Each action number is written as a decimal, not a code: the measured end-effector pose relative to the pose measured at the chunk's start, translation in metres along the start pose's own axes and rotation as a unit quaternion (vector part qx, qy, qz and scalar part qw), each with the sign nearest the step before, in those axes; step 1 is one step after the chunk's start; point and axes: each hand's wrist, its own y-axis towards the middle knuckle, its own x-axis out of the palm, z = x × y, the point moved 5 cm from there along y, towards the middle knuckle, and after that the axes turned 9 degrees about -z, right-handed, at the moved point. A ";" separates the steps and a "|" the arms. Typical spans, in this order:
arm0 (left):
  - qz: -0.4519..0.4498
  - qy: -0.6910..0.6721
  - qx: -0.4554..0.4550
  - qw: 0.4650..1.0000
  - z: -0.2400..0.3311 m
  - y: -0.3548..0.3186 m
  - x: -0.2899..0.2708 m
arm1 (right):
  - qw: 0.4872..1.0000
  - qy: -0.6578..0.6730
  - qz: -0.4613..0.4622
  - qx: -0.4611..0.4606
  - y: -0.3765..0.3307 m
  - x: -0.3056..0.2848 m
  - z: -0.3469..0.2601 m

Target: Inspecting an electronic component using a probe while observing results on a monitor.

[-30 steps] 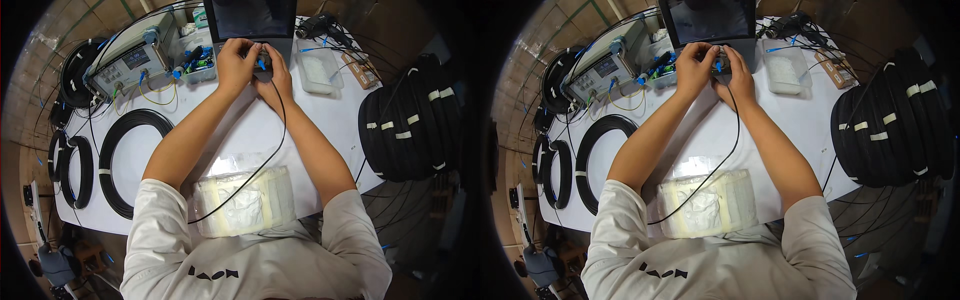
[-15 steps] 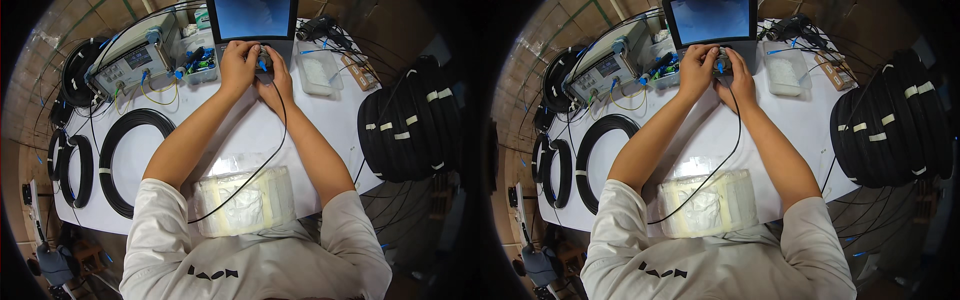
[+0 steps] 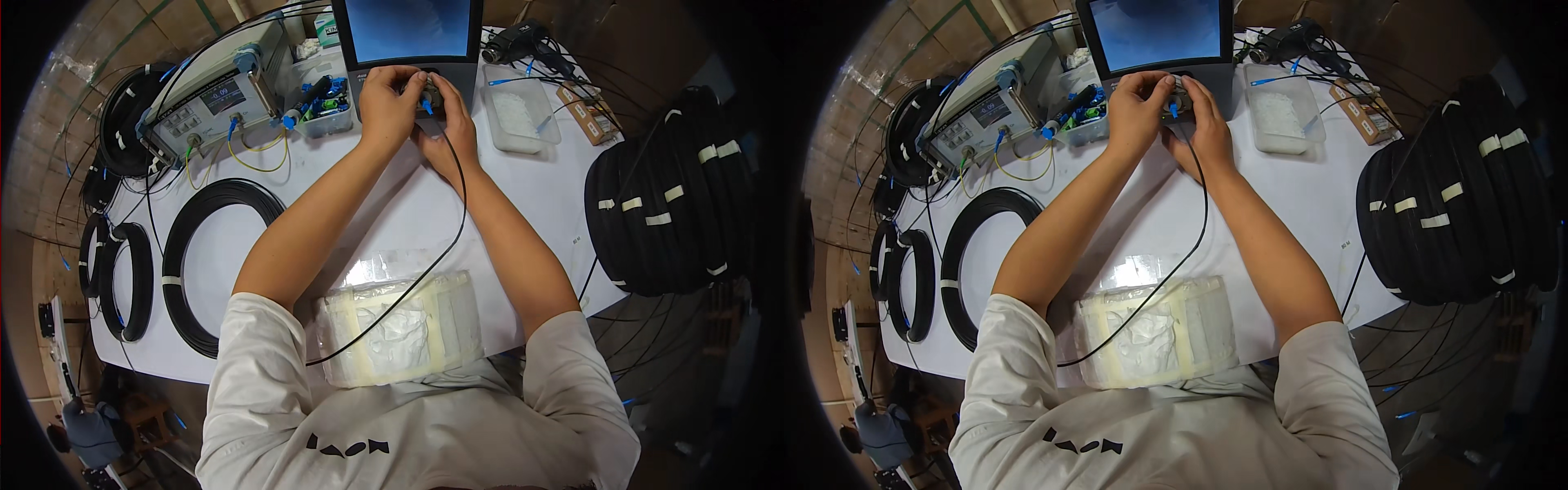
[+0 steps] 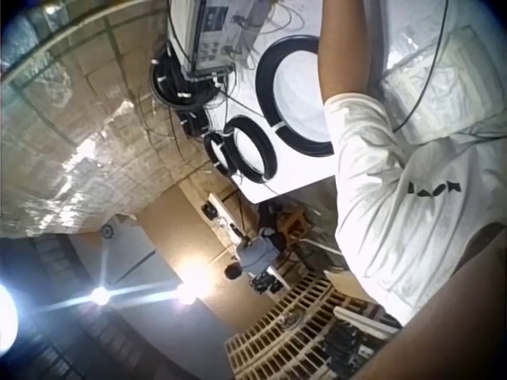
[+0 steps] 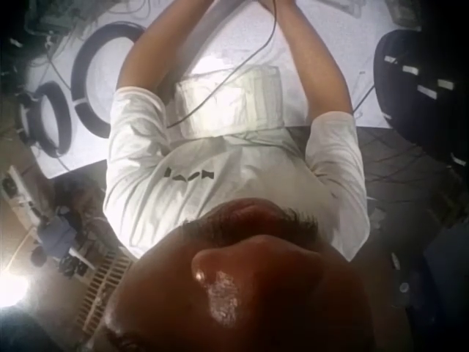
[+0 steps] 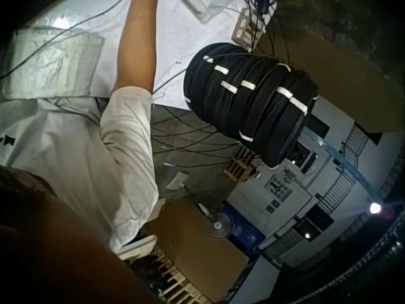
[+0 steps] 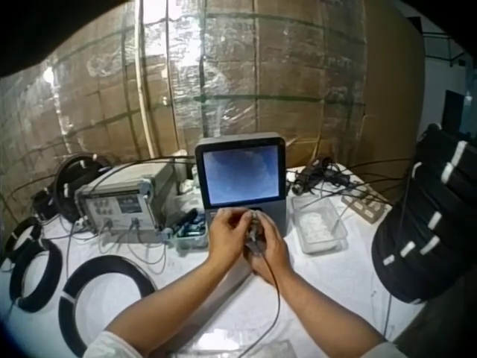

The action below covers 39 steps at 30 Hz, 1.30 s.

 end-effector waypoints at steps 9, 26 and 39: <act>0.018 0.027 0.042 0.999 0.003 -0.001 0.001 | 1.000 -0.004 0.008 -0.004 0.000 -0.001 0.001; 0.023 0.006 0.036 0.999 0.000 0.000 0.001 | 1.000 0.005 0.007 0.004 -0.001 -0.001 0.001; 0.031 0.012 0.023 0.999 0.000 -0.002 0.001 | 1.000 0.014 0.004 0.002 -0.001 -0.001 -0.001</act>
